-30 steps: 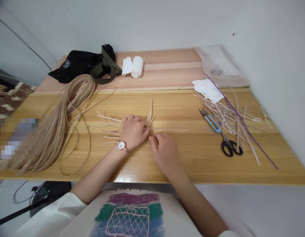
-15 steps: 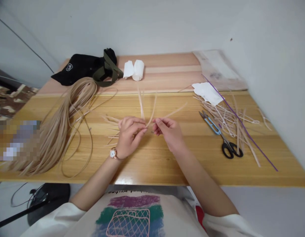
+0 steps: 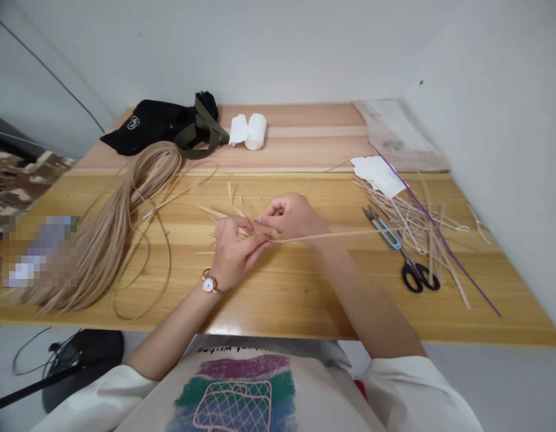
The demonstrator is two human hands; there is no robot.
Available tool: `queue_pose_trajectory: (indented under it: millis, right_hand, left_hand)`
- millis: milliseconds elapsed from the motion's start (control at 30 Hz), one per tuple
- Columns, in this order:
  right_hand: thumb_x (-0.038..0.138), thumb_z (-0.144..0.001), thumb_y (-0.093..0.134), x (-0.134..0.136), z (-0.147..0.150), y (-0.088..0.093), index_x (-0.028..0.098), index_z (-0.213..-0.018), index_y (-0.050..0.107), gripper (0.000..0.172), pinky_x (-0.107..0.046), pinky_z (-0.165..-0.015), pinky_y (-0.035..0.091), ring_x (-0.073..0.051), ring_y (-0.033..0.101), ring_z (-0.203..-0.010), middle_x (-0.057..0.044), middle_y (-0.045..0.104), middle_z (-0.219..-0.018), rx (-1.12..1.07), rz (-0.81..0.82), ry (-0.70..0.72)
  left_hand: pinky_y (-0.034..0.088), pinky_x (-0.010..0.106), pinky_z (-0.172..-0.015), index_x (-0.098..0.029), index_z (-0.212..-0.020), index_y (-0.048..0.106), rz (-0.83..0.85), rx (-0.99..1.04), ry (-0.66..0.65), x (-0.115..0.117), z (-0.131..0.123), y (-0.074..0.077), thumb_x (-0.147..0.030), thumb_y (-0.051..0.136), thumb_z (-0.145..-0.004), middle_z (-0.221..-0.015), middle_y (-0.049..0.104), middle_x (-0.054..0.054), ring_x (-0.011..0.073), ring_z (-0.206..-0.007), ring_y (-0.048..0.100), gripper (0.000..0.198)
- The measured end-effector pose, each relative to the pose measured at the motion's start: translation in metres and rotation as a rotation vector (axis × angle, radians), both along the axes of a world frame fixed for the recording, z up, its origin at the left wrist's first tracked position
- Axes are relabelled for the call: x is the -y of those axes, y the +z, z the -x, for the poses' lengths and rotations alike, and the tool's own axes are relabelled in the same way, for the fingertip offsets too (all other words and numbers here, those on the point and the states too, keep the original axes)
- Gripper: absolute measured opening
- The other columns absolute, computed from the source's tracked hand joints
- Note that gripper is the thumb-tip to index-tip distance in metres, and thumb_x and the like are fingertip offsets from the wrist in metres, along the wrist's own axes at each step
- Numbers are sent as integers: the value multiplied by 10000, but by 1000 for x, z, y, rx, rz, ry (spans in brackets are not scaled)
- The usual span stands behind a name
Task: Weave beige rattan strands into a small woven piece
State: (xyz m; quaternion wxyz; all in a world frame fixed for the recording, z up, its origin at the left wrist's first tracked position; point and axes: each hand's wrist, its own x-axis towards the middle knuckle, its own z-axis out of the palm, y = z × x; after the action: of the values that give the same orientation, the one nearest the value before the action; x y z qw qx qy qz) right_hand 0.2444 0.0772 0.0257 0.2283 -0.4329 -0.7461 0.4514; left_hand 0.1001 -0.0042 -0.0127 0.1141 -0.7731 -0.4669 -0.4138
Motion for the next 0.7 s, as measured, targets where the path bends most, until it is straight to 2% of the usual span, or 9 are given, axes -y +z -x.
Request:
queue_pose_trajectory:
  millis: [100, 200, 267, 333, 367, 433, 500, 567, 700]
  right_hand:
    - [336, -716, 624, -4, 5, -8, 158, -523, 596, 264, -247, -468, 274, -88, 413, -464, 8, 534, -483, 283, -167, -26]
    - [352, -791, 544, 3, -2, -12, 172, -646, 645, 252, -267, -526, 314, -132, 501, -557, -29, 624, -614, 387, -234, -44]
    - [326, -844, 472, 16, -12, -9, 182, -809, 656, 236, -273, -567, 345, -152, 548, -636, -42, 665, -740, 362, -282, -160]
    - [299, -838, 474, 34, -23, -3, 181, -760, 637, 217, -291, -573, 348, -179, 554, -648, -51, 652, -719, 495, -348, -223]
    - [280, -825, 492, 43, -28, 1, 185, -735, 627, 188, -297, -583, 355, -189, 560, -671, -51, 648, -723, 529, -414, -210]
    - [270, -807, 535, 55, -32, 6, 179, -898, 620, 155, -314, -650, 392, -210, 575, -766, -72, 651, -832, 496, -638, -283]
    - [255, -817, 539, 59, -33, 9, 169, -1062, 580, 263, -341, -745, 400, -237, 561, -917, -110, 631, -1020, 502, -844, -311]
    - [239, -843, 517, 55, -33, 8, 178, -1020, 600, 204, -347, -795, 388, -238, 547, -976, -109, 622, -1075, 516, -994, -250]
    - [212, -881, 469, 46, -40, 0, 206, -810, 643, 188, -319, -783, 379, -182, 577, -830, -50, 676, -851, 485, -1088, -66]
  left_hand:
    - [371, 306, -733, -190, -809, 670, 140, 63, -119, 0, -1, 2, -268, 557, -835, -820, 571, 61, 163, -827, 480, 139]
    - [405, 278, -712, -155, -790, 648, 384, 218, -240, -3, -2, 5, -252, 533, -849, -744, 598, 50, 142, -756, 516, 161]
    - [418, 268, -692, -152, -757, 642, 519, 336, -239, -7, -2, 6, -257, 555, -832, -715, 606, 41, 135, -720, 531, 157]
    - [423, 258, -684, -151, -740, 644, 602, 434, -233, -9, -1, 7, -253, 577, -812, -707, 618, 35, 131, -709, 545, 142]
    - [425, 253, -685, -148, -737, 647, 634, 473, -242, -10, 0, 8, -249, 583, -805, -709, 625, 33, 128, -709, 551, 137]
    - [427, 238, -664, -138, -732, 650, 717, 536, -282, -12, 0, 12, -250, 591, -794, -700, 628, 30, 120, -689, 553, 141]
    - [424, 221, -626, -128, -726, 650, 810, 599, -332, -12, 0, 17, -260, 604, -779, -685, 622, 26, 108, -654, 546, 150]
    - [417, 209, -595, -122, -728, 653, 889, 662, -362, -12, -1, 20, -273, 621, -761, -676, 618, 21, 97, -626, 534, 157]
    - [354, 194, -490, -108, -753, 664, 1074, 796, -345, -11, -1, 16, -319, 643, -737, -612, 603, 9, 73, -523, 475, 213]
